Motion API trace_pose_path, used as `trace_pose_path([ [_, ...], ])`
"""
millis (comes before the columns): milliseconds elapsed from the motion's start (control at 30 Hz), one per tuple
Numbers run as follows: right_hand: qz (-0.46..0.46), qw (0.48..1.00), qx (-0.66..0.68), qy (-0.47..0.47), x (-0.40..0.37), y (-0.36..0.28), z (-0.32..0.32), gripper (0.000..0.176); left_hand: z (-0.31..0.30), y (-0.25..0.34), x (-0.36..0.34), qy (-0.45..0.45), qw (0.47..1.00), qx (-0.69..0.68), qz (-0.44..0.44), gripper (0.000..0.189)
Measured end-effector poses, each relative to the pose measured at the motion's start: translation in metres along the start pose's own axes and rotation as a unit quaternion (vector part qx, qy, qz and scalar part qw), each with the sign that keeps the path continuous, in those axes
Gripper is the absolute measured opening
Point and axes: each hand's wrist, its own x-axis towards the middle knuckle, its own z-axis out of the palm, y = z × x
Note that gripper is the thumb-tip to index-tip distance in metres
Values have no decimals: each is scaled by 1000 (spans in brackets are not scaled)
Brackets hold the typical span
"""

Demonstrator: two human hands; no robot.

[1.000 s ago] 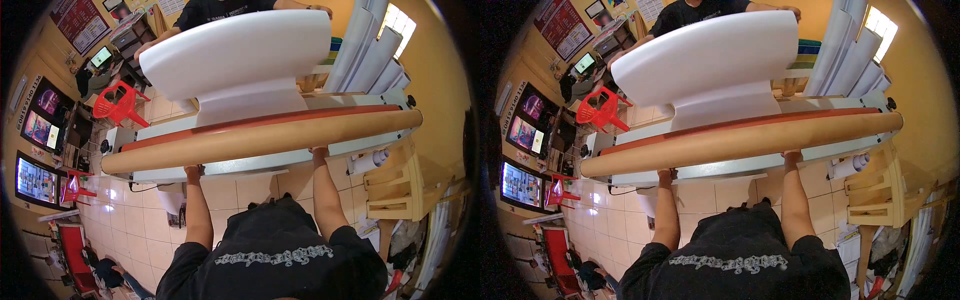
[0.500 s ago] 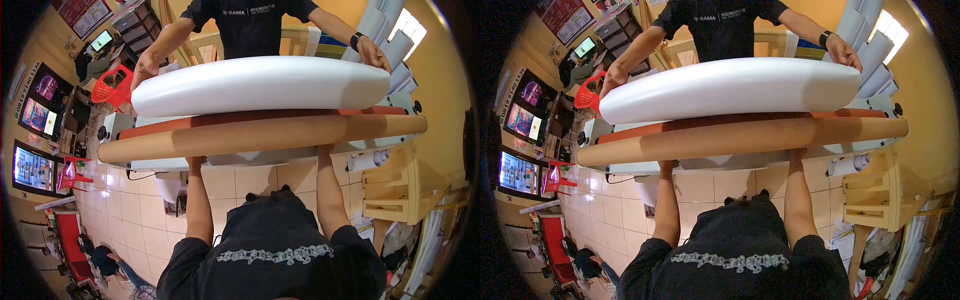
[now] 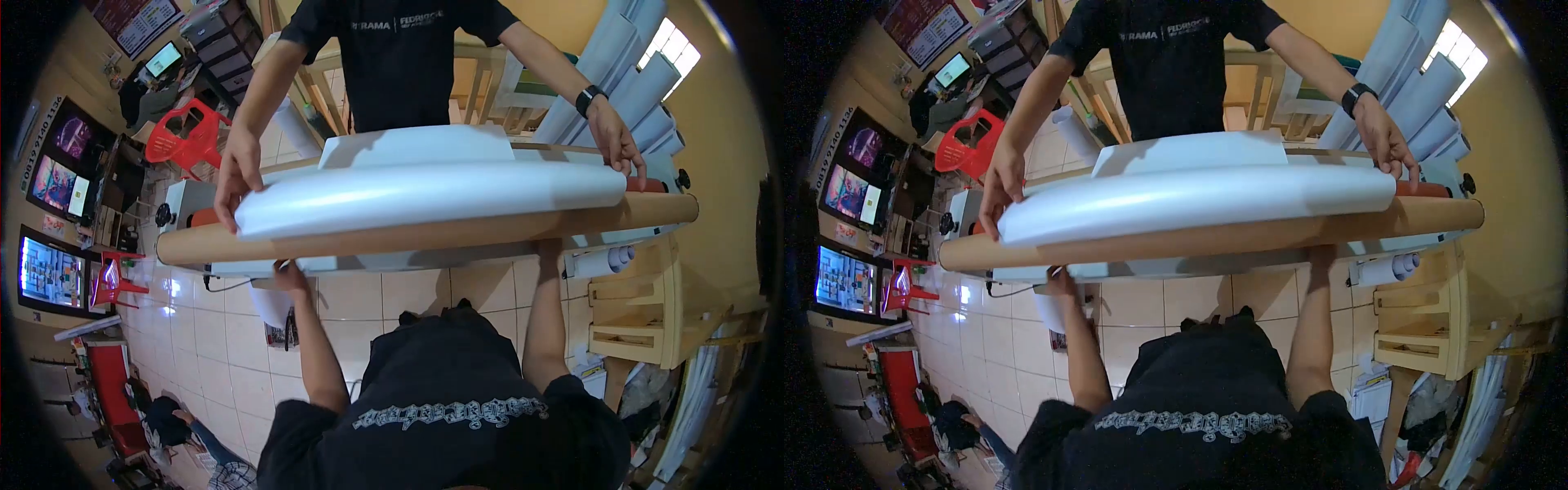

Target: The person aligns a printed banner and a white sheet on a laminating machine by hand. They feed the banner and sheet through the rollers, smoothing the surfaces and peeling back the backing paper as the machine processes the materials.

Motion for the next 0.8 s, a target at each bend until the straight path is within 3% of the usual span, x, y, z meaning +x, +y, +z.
trace_pose_path([
  [33, -33, 998, -11, 46, -4, 5, -30, 26, -20, -12, 8, 50, 994, -35, 87, 28],
  [67, -59, 993, 8, 104, -9, 8, -62, 26, -49, 9, 6, 42, 988, -150, -16, 21],
  [133, -95, 962, 145, 210, -21, -11, -121, 19, -94, 87, -19, 94, 983, -146, 53, 19],
  [167, -241, 932, 64, 262, -25, -16, -150, 20, -109, 121, -29, 77, 975, -190, 81, 23],
  [233, -240, 923, 202, 223, -80, -92, -166, 26, -117, 179, -45, 58, 965, -231, 110, 27],
  [267, -235, 924, 201, 226, -99, -119, -160, 26, -116, 205, -56, -10, 957, -245, 154, 31],
  [333, -267, 938, 215, 47, -122, -157, -140, 31, -110, 211, -55, -118, 929, -279, 213, 40],
  [367, -268, 937, 219, 48, -124, -159, -132, 31, -105, 214, -57, -143, 920, -311, 191, 42],
  [433, -264, 921, 282, -49, -123, -162, -119, 32, -100, 216, -61, -177, 911, -331, 168, 52],
  [467, -265, 921, 281, -54, -115, -158, -120, 32, -101, 218, -64, -172, 912, -332, 168, 52],
  [533, -294, 912, 238, -158, -95, -145, -134, 39, -104, 233, -78, -212, 891, -385, 111, 55],
  [600, -301, 906, 235, -185, -83, -135, -146, 38, -109, 233, -80, -228, 874, -416, 106, 53],
  [667, -309, 897, 236, -210, -85, -137, -148, 37, -114, 213, -63, -313, 846, -410, 136, 50],
  [733, -262, 884, 287, -261, -104, -156, -151, 36, -120, 210, -58, -306, 855, -399, 125, 48],
  [800, -214, 894, 310, -243, -109, -155, -151, 35, -126, 216, -60, -322, 878, -343, 87, 44],
])
